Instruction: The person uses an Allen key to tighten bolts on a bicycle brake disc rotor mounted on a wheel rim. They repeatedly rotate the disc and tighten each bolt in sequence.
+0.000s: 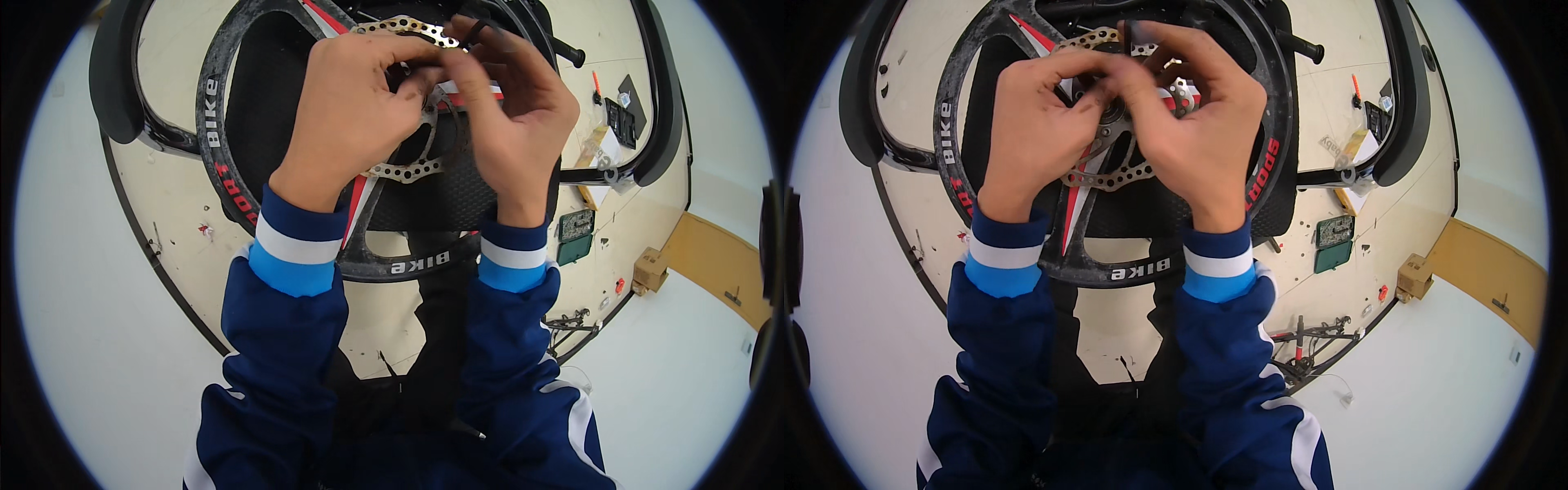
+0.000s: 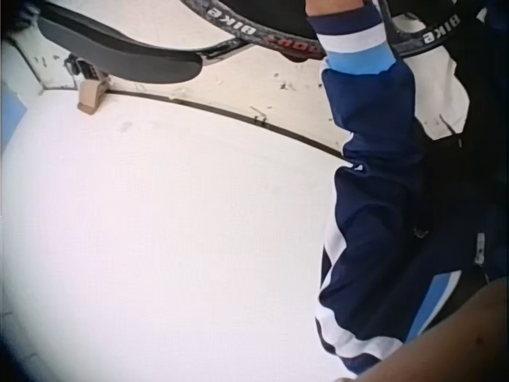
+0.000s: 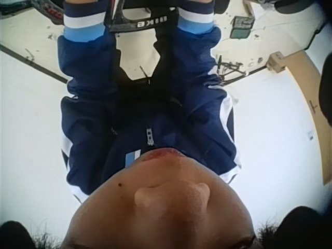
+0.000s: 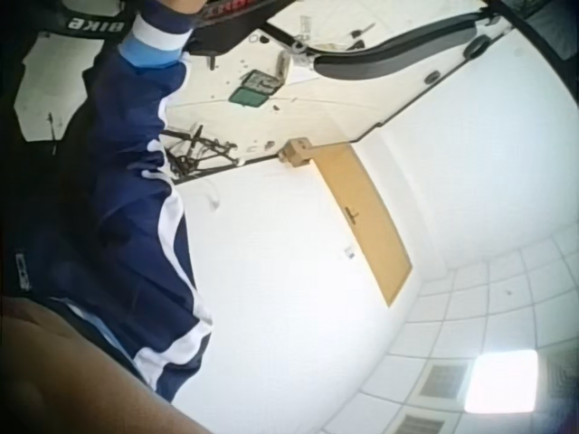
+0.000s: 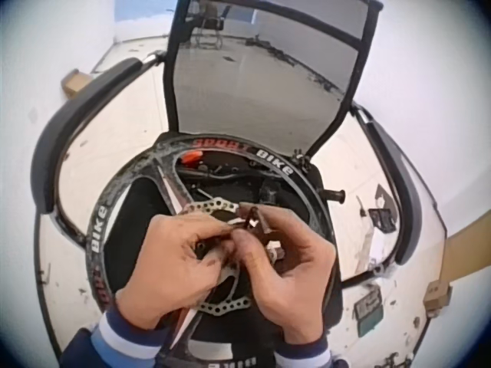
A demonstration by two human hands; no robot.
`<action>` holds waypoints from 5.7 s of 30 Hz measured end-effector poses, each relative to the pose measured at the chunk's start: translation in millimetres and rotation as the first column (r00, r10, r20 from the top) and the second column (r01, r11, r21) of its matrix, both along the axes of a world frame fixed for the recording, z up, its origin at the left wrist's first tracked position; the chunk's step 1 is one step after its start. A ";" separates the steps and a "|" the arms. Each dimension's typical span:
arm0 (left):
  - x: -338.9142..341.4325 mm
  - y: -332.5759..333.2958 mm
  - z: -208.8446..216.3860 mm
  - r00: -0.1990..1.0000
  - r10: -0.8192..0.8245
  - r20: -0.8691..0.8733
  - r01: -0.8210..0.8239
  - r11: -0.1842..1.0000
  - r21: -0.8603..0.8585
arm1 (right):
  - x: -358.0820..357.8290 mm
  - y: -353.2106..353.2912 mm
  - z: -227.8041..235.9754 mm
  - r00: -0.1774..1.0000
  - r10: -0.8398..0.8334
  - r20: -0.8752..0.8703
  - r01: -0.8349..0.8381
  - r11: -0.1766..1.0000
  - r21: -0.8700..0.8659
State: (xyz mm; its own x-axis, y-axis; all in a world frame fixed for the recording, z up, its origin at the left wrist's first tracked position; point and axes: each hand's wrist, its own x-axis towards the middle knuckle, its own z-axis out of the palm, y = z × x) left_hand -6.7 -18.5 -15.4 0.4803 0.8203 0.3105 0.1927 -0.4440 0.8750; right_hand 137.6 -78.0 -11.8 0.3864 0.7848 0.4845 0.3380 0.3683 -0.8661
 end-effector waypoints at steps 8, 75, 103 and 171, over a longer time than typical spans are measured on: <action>-4.4 5.9 -3.3 0.996 -0.086 -0.004 0.086 0.991 0.101 | 7.0 -8.7 8.9 0.993 -0.025 0.117 0.038 0.993 -0.107; -18.0 4.3 -40.7 0.934 0.316 -0.169 -0.292 0.944 0.151 | 63.1 37.1 38.8 0.168 0.595 0.786 -0.322 0.786 -0.527; -17.8 8.3 -45.7 0.934 0.312 -0.175 -0.288 0.946 0.152 | 74.7 59.0 36.7 -0.133 0.557 0.819 -0.449 0.703 -0.551; -12.6 5.6 -33.2 0.952 0.291 -0.094 -0.296 0.954 -0.044 | -9.3 -37.8 -2.4 0.963 -0.002 0.270 0.117 0.906 -0.408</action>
